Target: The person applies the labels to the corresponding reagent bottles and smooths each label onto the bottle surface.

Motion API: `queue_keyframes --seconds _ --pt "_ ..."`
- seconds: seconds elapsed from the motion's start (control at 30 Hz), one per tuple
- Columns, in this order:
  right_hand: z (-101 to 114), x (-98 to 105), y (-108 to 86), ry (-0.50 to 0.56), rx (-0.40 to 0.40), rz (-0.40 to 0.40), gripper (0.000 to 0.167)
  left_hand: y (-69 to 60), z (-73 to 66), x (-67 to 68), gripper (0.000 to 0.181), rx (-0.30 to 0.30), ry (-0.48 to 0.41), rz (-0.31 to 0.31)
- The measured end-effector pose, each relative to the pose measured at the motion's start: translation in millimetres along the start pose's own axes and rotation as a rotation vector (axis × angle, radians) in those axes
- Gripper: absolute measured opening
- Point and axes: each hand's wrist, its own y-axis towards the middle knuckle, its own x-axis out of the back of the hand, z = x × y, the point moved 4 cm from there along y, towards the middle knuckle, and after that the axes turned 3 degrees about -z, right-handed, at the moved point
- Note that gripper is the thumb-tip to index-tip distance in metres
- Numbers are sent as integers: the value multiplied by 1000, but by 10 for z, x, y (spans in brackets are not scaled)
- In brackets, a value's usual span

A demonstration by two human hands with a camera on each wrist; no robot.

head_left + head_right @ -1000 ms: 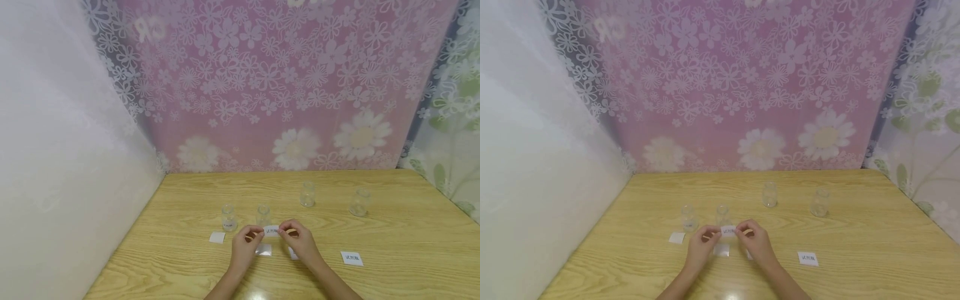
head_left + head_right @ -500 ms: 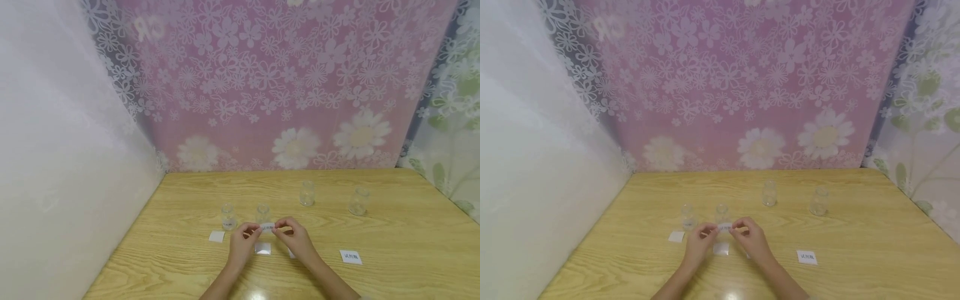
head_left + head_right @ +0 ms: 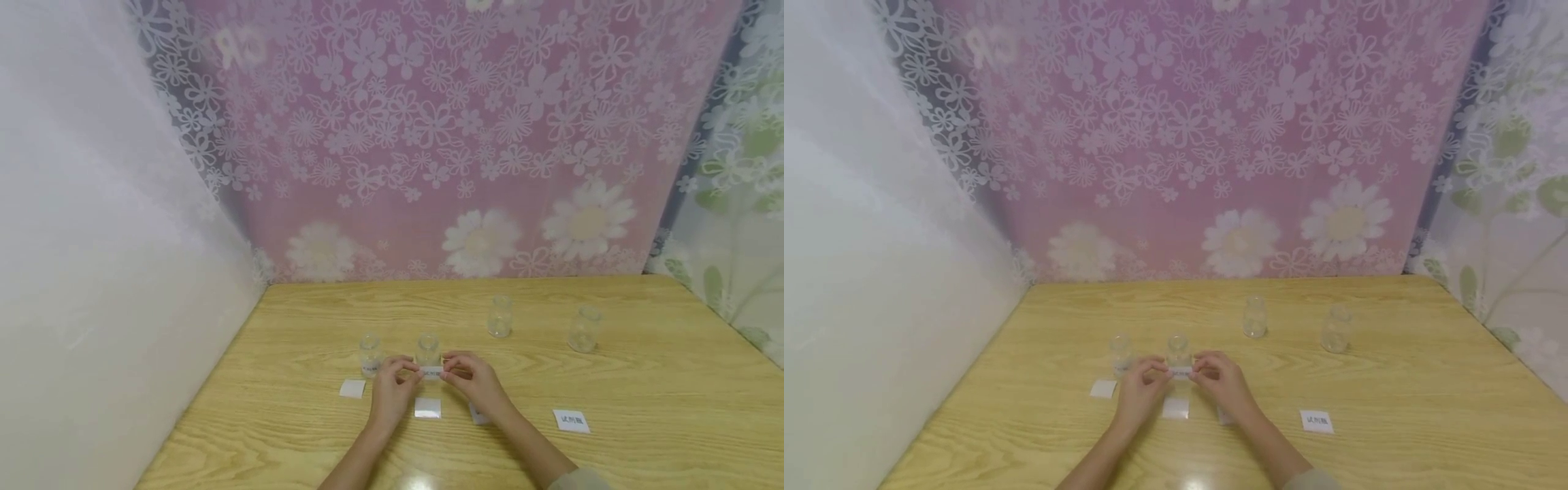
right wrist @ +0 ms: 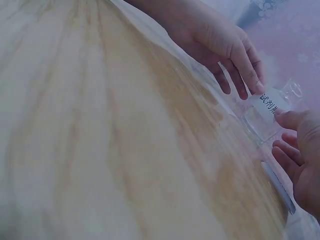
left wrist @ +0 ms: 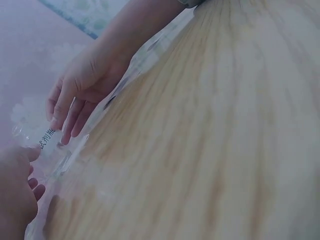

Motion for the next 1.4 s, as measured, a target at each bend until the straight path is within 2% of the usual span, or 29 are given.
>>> queue_keyframes --seconds 0.3,0.6,0.7,0.8,0.9,1.13,1.4 --pt "-20 -31 25 -60 -11 24 10 14 0 -16 5 -52 -19 39" --pt "69 -45 33 -73 18 37 9 37 8 -45 11 -22 -91 69" --pt "175 -51 23 -73 29 38 9 38 17 -50 11 -25 -87 66" --pt "142 -63 33 -101 41 17 11 34 23 -63 8 -27 -76 68" --pt "8 -79 53 -156 94 -14 14 33 20 -76 6 -33 -54 65" --pt "48 -94 62 -222 154 -50 18 43 2 -88 5 -62 -1 37" --pt "50 -104 61 -238 174 -68 18 45 36 -95 7 -37 -77 2"
